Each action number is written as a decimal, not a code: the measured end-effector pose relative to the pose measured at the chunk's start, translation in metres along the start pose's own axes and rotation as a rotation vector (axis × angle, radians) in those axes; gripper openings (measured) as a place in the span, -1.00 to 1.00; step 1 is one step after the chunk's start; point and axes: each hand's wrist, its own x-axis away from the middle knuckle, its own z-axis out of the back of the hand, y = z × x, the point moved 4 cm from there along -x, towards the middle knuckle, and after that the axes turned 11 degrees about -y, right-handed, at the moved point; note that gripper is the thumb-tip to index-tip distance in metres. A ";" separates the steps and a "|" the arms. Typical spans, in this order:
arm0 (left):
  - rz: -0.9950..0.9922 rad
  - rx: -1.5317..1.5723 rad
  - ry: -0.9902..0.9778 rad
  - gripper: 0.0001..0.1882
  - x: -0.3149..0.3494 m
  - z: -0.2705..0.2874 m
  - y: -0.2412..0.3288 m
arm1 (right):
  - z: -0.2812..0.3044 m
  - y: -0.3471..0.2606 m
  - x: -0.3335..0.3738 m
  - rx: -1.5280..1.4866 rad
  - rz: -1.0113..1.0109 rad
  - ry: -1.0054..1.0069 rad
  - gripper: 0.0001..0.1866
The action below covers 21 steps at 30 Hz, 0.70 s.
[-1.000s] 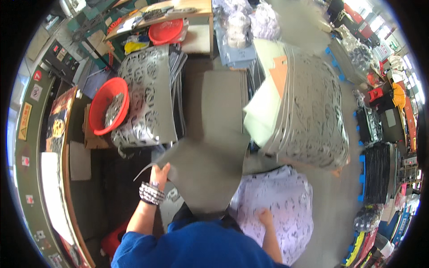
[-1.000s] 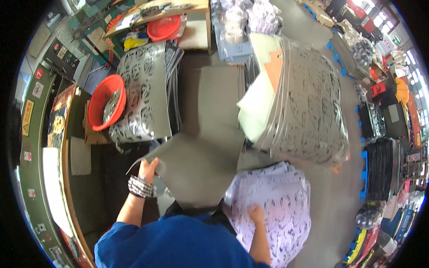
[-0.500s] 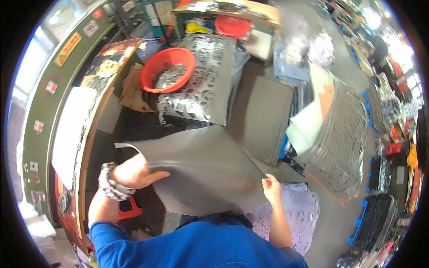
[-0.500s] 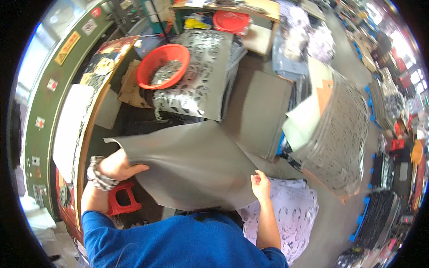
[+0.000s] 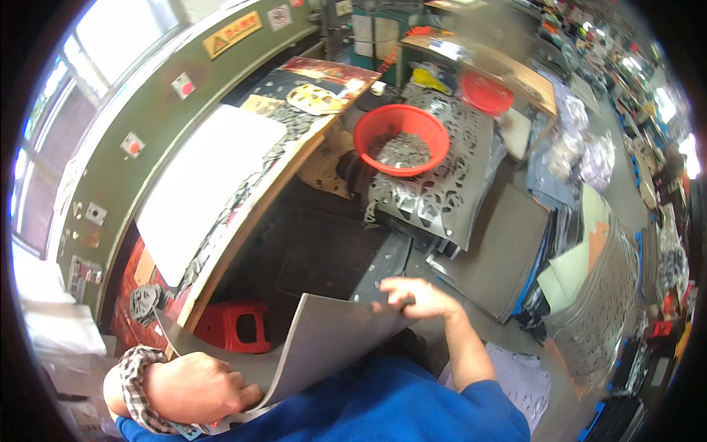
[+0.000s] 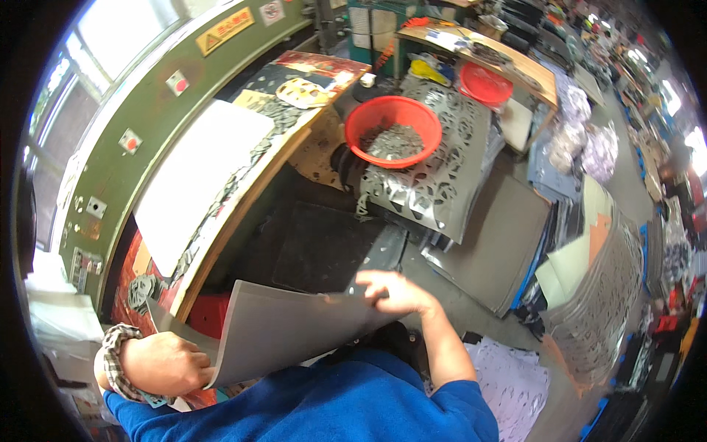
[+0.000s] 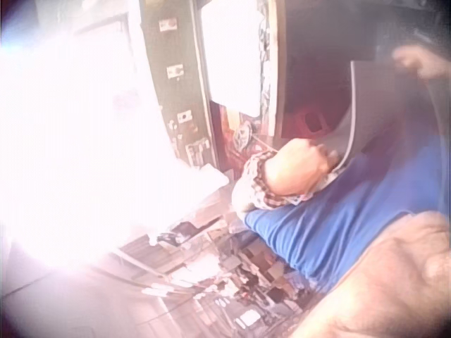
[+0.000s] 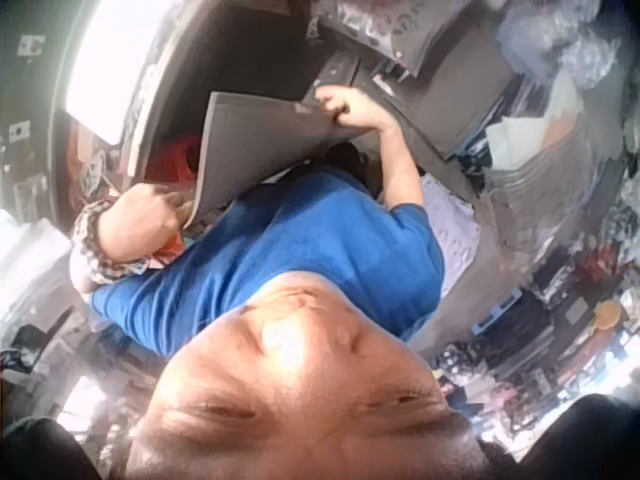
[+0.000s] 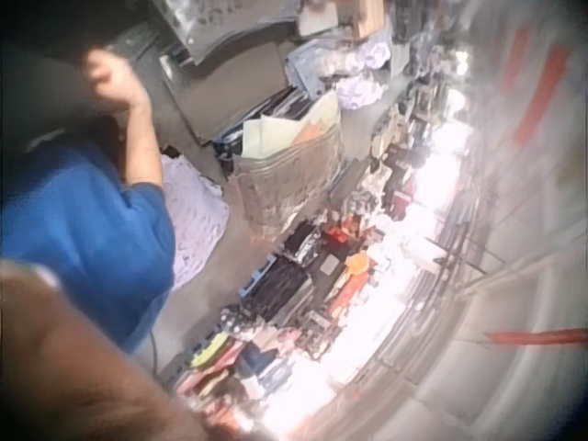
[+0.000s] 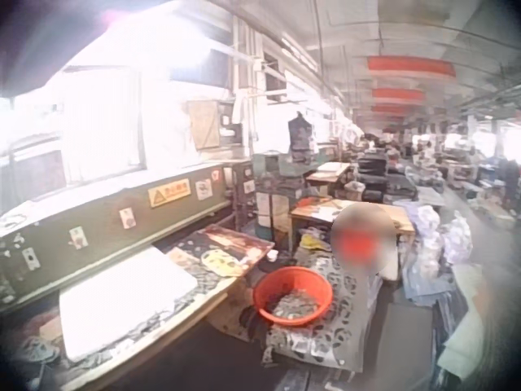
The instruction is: The person places a flat sheet into a hydraulic press, positions a mask-shaped template on top, closes the press to emboss the sheet, then removes the pressed mask and scrapes away excess material. The person repeats this cycle with additional sheets and templates, stacking finished masks on the table.
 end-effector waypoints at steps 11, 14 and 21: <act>0.730 0.350 0.381 -0.70 0.135 -0.003 -0.084 | -0.042 -0.008 -0.190 -0.360 -0.050 -0.563 -0.67; 1.187 0.507 0.475 -0.78 0.194 0.008 -0.090 | 0.021 -0.034 -0.251 -0.726 0.104 -0.654 -0.61; 1.605 0.331 0.897 -0.77 0.284 0.098 -0.185 | 0.110 -0.031 -0.338 -0.420 0.014 -0.282 -0.83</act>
